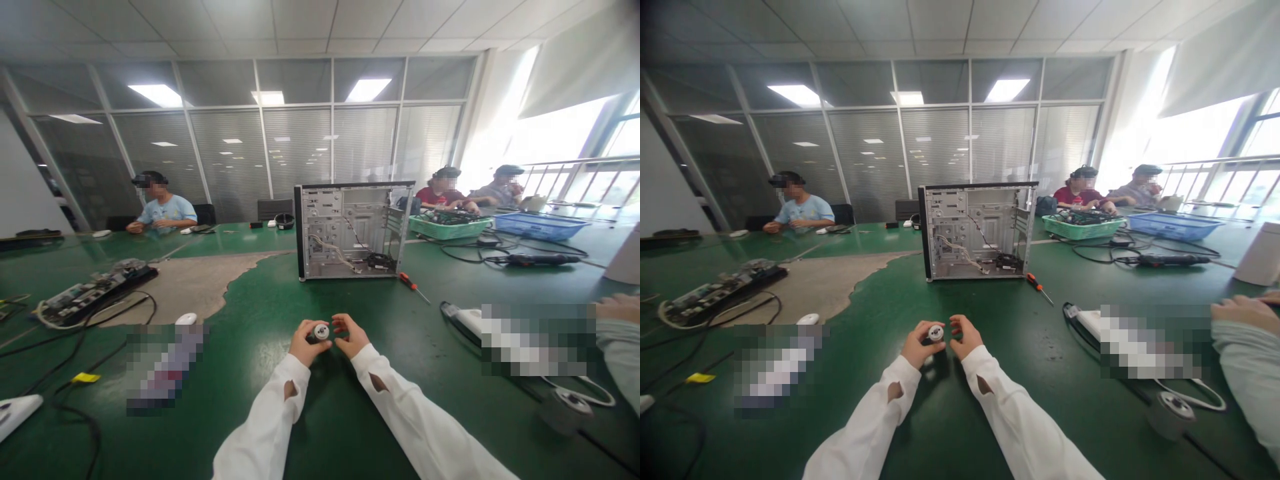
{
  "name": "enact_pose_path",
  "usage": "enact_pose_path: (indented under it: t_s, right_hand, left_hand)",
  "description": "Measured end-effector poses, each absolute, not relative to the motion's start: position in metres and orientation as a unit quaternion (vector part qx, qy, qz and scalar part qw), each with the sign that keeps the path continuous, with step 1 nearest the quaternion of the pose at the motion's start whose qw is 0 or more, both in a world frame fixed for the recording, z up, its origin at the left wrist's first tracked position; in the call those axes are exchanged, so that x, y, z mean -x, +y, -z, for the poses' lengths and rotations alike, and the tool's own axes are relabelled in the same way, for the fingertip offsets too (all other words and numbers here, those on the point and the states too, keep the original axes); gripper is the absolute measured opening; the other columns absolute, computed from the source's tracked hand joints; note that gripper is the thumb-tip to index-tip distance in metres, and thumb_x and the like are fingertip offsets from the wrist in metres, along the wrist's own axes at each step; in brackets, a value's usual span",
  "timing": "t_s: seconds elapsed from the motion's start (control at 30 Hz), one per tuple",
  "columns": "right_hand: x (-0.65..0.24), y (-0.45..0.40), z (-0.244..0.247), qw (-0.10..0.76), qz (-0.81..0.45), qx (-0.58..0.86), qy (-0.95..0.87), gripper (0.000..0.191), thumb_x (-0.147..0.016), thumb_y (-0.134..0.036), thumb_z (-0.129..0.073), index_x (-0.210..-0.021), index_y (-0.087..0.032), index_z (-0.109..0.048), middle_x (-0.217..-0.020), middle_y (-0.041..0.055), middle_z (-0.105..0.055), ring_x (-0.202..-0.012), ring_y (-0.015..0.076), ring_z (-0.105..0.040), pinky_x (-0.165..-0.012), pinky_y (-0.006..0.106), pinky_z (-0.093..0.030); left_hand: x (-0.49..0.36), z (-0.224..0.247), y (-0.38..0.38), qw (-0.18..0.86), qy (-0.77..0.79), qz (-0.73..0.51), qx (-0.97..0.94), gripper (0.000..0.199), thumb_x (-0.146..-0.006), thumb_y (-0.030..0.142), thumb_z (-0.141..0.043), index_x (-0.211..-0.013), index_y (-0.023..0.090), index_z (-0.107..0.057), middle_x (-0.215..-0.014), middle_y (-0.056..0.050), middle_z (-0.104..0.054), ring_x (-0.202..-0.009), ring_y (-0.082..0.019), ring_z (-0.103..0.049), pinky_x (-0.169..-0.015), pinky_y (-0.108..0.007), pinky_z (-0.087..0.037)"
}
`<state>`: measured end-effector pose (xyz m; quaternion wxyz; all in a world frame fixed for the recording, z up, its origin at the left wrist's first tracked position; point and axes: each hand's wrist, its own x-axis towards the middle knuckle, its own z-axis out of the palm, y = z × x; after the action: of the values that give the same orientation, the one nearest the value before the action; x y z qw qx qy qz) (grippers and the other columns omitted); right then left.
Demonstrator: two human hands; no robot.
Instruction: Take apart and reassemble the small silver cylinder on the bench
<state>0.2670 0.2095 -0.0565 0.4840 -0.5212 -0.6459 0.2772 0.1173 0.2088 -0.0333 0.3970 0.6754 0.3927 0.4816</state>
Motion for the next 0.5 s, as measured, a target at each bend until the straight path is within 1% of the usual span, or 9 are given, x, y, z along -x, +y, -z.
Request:
enact_pose_path:
  t_s: [0.13,0.27,0.4,0.5]
  right_hand:
    - [-0.269,0.208,0.054,0.472,-0.289,0.518,-0.652,0.046,-0.052,-0.007,-0.047,-0.096,-0.021,-0.045,-0.090,0.0023,-0.057,-0.073,0.0133,-0.057,-0.051,0.023,-0.044]
    - [-0.269,0.206,0.050,0.473,-0.300,0.511,-0.651,0.045,-0.052,-0.007,-0.046,-0.094,-0.021,-0.047,-0.090,0.0020,-0.058,-0.073,0.0133,-0.057,-0.051,0.023,-0.044]
    - [-0.269,0.203,0.044,0.505,-0.284,0.485,-0.655,0.038,-0.054,-0.007,-0.044,-0.089,-0.020,-0.054,-0.088,0.0021,-0.058,-0.074,0.0140,-0.057,-0.052,0.023,-0.044]
    - [-0.269,0.200,0.038,0.530,-0.269,0.448,-0.667,0.029,-0.058,-0.009,-0.046,-0.082,-0.019,-0.058,-0.089,0.0030,-0.057,-0.075,0.0143,-0.056,-0.052,0.023,-0.043]
  left_hand:
    - [-0.118,0.029,0.207,0.432,0.399,-0.452,-0.671,0.035,-0.045,0.021,-0.073,-0.079,0.019,-0.066,-0.077,-0.004,-0.058,-0.080,-0.020,-0.053,-0.079,-0.032,-0.036]
    - [-0.119,0.029,0.206,0.461,0.380,-0.411,-0.689,0.036,-0.045,0.019,-0.072,-0.081,0.018,-0.065,-0.081,-0.004,-0.062,-0.082,-0.021,-0.054,-0.079,-0.032,-0.036]
    - [-0.119,0.033,0.207,0.460,0.368,-0.417,-0.692,0.044,-0.045,0.015,-0.071,-0.088,0.018,-0.060,-0.084,-0.003,-0.061,-0.082,-0.020,-0.053,-0.077,-0.030,-0.036]
    - [-0.118,0.037,0.209,0.449,0.378,-0.431,-0.685,0.043,-0.044,0.015,-0.072,-0.083,0.018,-0.056,-0.078,-0.001,-0.059,-0.076,-0.017,-0.053,-0.071,-0.027,-0.037]
